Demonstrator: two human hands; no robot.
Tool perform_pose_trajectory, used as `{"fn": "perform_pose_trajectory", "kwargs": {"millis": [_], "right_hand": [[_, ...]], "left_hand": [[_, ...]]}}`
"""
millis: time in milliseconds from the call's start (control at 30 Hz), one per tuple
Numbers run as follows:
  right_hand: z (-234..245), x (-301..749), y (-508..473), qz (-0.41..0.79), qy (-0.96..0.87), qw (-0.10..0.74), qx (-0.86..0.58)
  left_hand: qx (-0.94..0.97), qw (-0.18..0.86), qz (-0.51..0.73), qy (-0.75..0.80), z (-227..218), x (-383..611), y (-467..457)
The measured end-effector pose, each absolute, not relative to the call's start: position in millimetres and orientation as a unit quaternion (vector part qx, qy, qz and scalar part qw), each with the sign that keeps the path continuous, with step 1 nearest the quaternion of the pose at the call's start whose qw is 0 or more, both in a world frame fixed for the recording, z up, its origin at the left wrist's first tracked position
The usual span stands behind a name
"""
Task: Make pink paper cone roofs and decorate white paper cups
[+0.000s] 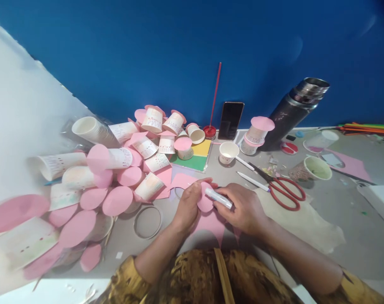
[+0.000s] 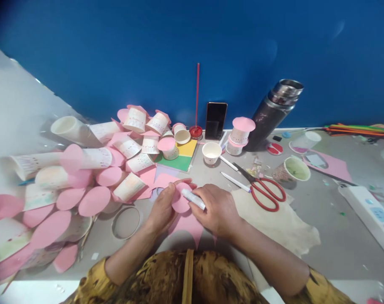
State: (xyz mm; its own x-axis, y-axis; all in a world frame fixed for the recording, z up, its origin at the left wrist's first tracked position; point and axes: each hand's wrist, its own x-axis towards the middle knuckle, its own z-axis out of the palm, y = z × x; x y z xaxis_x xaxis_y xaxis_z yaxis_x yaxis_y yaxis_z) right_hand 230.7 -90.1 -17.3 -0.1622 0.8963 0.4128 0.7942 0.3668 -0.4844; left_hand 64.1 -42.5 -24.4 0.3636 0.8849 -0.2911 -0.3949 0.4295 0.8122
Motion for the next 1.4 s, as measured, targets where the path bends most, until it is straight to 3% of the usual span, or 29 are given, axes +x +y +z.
{"fn": "perform_pose_trajectory", "kwargs": {"millis": [367, 733, 967, 1167, 1400], "right_hand": [[-16.0, 220.4, -93.1, -0.073, -0.752, 0.296, -0.585], [-16.0, 221.2, -95.6, -0.026, -0.717, 0.300, -0.629], [-15.4, 224.8, -93.6, 0.006, -0.706, 0.280, -0.650], [-17.9, 229.9, -90.6, -0.064, -0.730, 0.293, -0.614], [-20.4, 229.8, -90.3, -0.079, -0.777, 0.267, -0.565]], "left_hand": [[0.441, 0.720, 0.430, 0.320, -32.1, 61.1, -56.2], [0.462, 0.704, 0.437, 0.316, -22.3, 63.1, -58.1], [0.363, 0.762, 0.422, 0.331, -12.8, 63.7, -59.5], [0.424, 0.706, 0.443, 0.355, -14.0, 65.4, -53.6], [0.481, 0.640, 0.373, 0.470, -10.3, 65.3, -42.4]]}}
